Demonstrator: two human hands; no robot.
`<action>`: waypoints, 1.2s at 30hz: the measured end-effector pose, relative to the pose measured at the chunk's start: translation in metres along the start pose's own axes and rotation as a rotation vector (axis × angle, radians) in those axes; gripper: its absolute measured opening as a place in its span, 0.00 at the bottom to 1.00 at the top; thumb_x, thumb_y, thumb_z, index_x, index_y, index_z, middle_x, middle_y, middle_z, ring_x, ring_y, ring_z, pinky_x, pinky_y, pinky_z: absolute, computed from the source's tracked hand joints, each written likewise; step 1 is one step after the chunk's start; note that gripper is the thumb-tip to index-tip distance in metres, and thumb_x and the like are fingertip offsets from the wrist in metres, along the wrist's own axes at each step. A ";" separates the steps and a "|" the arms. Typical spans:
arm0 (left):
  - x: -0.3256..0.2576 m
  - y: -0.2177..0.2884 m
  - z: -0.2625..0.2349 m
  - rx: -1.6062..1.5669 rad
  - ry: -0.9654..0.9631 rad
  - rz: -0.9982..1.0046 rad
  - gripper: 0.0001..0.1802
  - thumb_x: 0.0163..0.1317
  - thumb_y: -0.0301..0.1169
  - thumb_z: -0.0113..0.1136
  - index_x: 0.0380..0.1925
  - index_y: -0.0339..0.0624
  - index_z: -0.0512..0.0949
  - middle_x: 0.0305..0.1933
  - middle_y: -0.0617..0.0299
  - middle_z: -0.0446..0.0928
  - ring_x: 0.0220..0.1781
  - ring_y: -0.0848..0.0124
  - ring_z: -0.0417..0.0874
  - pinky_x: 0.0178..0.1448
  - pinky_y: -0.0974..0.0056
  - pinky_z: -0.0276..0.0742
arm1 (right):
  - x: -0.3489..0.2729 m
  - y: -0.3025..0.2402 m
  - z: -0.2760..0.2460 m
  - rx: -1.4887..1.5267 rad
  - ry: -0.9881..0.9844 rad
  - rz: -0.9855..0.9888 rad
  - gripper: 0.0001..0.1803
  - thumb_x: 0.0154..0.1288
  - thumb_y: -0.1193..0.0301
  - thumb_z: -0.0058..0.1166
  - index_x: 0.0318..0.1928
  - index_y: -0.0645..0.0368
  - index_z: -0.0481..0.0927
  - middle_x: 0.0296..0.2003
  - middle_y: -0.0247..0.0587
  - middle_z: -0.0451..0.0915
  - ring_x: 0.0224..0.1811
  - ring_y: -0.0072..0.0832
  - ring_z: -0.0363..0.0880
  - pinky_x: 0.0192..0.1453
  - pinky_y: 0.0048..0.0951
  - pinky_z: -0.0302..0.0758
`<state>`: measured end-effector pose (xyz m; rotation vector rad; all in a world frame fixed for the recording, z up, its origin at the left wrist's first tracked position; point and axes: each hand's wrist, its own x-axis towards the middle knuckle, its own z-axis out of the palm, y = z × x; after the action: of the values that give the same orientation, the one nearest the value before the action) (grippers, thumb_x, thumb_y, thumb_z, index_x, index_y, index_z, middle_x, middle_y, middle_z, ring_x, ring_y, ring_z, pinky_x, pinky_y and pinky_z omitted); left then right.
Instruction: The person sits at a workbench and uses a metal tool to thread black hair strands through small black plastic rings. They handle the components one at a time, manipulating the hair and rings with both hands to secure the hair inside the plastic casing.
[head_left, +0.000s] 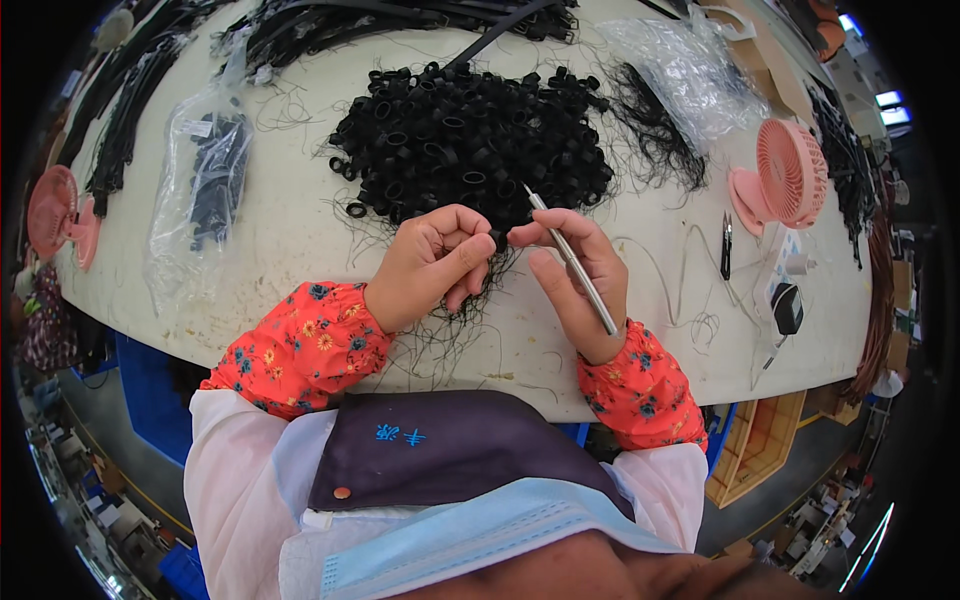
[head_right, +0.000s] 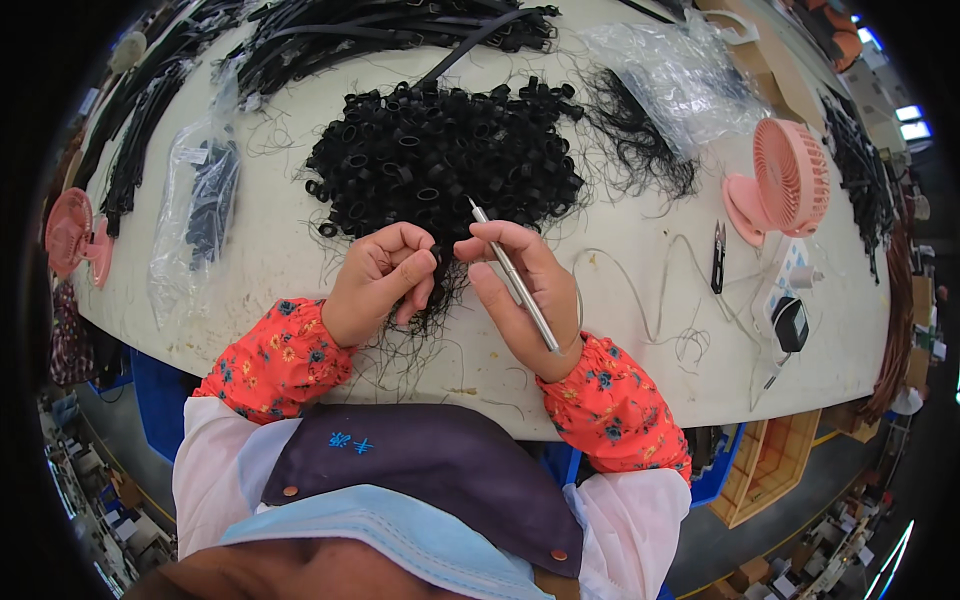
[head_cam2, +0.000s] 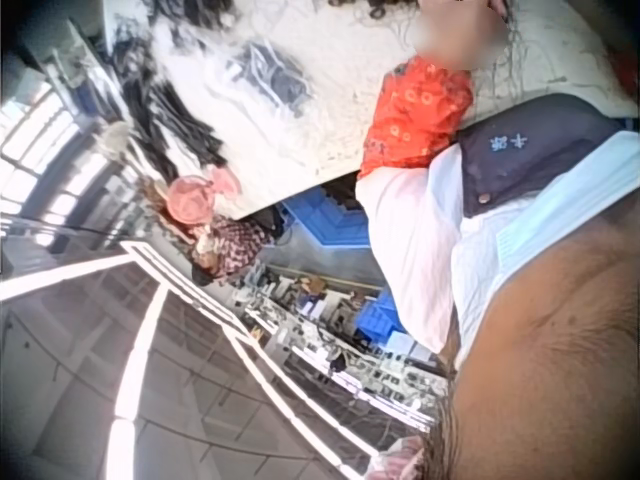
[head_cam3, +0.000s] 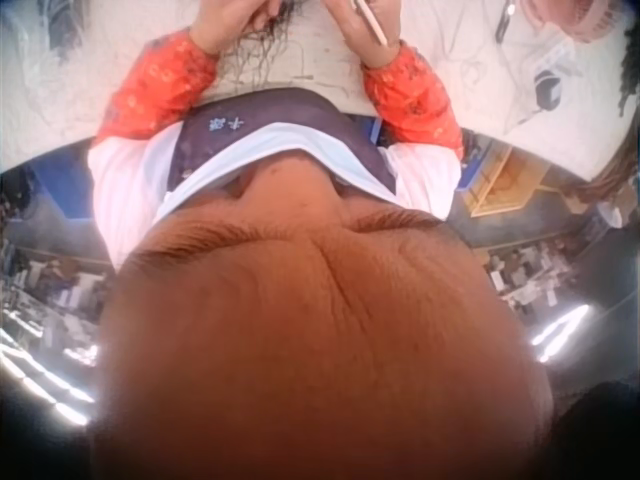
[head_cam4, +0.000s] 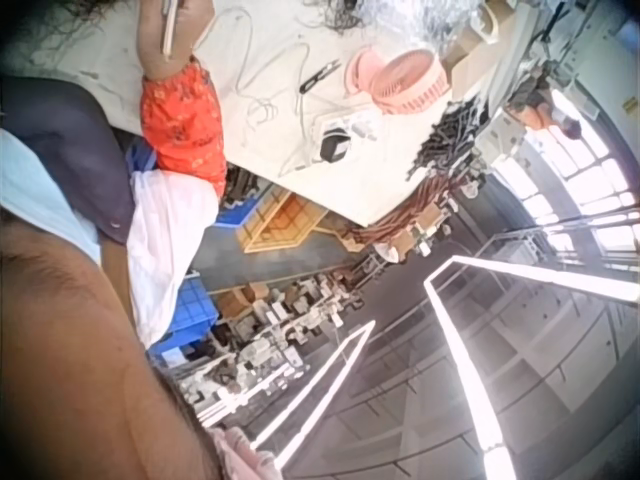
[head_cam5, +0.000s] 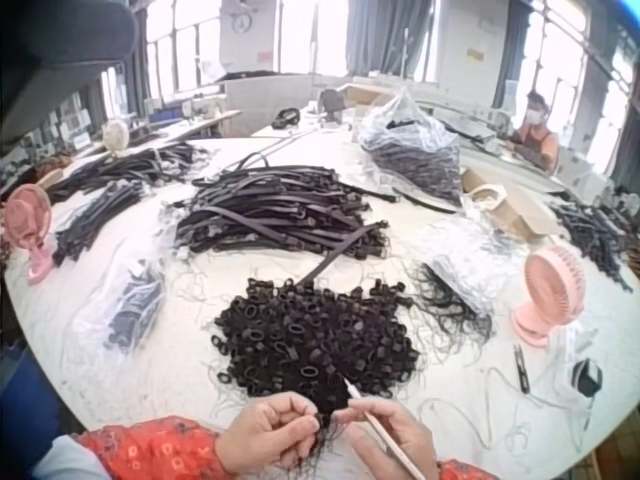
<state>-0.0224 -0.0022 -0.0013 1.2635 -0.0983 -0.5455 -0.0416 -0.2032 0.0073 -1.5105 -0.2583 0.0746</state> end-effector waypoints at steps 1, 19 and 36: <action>0.001 0.001 -0.001 -0.022 0.009 -0.010 0.07 0.69 0.31 0.54 0.40 0.39 0.72 0.20 0.64 0.75 0.13 0.83 0.67 0.18 0.77 0.60 | 0.000 -0.002 -0.003 -0.030 0.006 -0.016 0.17 0.68 0.76 0.52 0.57 0.63 0.70 0.43 0.40 0.80 0.44 0.18 0.75 0.49 0.21 0.72; -0.001 0.001 0.000 0.006 0.006 -0.029 0.08 0.70 0.34 0.53 0.40 0.42 0.71 0.17 0.69 0.70 0.13 0.86 0.61 0.17 0.77 0.53 | 0.000 0.001 -0.010 0.103 -0.121 -0.090 0.12 0.75 0.71 0.43 0.48 0.67 0.75 0.29 0.38 0.78 0.33 0.23 0.79 0.44 0.25 0.75; -0.004 -0.001 0.000 0.249 0.039 0.140 0.05 0.67 0.29 0.57 0.39 0.40 0.73 0.20 0.66 0.73 0.19 0.84 0.70 0.22 0.75 0.63 | 0.001 -0.004 -0.004 -0.066 0.030 -0.078 0.11 0.69 0.71 0.53 0.49 0.63 0.76 0.34 0.38 0.79 0.38 0.23 0.80 0.46 0.24 0.75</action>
<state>-0.0260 -0.0010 -0.0009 1.4961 -0.2260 -0.3952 -0.0403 -0.2071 0.0115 -1.5641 -0.2981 -0.0189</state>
